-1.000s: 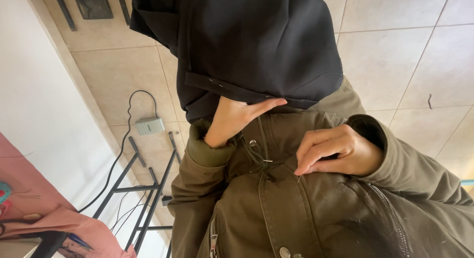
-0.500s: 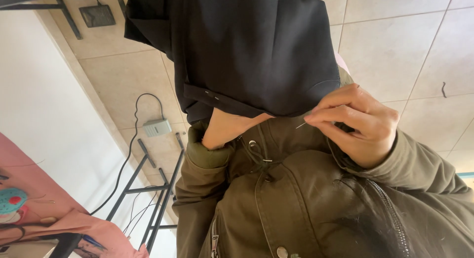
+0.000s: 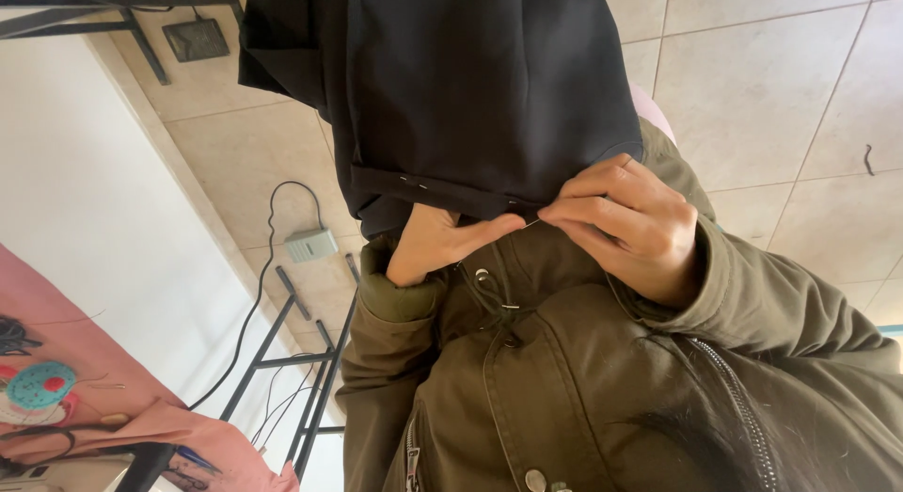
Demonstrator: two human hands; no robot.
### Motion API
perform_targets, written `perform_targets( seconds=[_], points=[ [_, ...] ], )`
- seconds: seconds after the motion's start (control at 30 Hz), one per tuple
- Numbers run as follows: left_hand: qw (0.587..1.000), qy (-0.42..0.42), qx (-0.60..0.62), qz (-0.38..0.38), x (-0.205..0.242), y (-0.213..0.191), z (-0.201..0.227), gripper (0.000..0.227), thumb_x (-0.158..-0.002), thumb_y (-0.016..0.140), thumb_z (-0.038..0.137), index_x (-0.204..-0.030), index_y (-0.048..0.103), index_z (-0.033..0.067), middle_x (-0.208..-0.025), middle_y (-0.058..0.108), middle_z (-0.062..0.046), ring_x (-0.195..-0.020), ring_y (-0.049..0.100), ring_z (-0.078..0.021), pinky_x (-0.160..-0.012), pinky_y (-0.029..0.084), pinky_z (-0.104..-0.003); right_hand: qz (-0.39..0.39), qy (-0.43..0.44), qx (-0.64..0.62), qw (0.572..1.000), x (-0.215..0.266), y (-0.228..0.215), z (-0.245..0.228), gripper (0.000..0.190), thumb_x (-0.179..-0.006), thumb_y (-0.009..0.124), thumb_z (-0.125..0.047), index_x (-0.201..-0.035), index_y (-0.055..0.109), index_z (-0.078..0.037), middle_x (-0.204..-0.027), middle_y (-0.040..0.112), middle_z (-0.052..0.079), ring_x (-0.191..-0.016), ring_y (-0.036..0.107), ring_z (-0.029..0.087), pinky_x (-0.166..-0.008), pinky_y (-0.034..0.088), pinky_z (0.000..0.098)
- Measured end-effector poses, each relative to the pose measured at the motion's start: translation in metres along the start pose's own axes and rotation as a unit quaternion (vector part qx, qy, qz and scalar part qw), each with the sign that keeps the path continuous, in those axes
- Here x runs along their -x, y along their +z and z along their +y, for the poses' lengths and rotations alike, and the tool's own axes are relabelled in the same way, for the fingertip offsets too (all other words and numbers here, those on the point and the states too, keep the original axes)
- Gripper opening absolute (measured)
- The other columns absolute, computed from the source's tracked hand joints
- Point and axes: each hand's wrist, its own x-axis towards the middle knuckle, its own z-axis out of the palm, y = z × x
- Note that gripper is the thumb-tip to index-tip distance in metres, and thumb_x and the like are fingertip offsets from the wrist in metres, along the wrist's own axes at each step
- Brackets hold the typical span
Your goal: Hand sewing a black fabric garment using a needle and thread.
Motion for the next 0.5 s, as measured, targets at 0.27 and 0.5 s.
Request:
perform_targets(
  seconds=[0.27,0.5],
  points=[
    [0.998,-0.066,-0.015,0.019,-0.005,0.002,0.007,0.020,-0.090,0.081,0.005,-0.107,0.074,-0.0029,-0.102,0.077,-0.010,-0.093,0.075,-0.0172,-0.085,0.061,-0.029,-0.037,-0.019,-0.003,0.999,0.001,-0.010,0.003,0.025,-0.077,0.083,0.003,-0.100,0.075,0.002,-0.100,0.070,0.013,-0.090,0.067,0.025,-0.077,0.056,0.0340],
    [0.979,0.072,-0.190,-0.026,0.013,-0.011,-0.029,0.038,-0.087,0.083,0.001,-0.124,0.072,-0.0024,-0.135,0.070,-0.017,-0.125,0.069,-0.0273,-0.108,0.058,-0.037,0.009,0.036,-0.027,0.999,0.013,-0.024,-0.002,0.018,-0.082,0.086,0.003,-0.095,0.075,0.000,-0.095,0.069,0.011,-0.078,0.069,0.018,-0.067,0.058,0.0270]
  ],
)
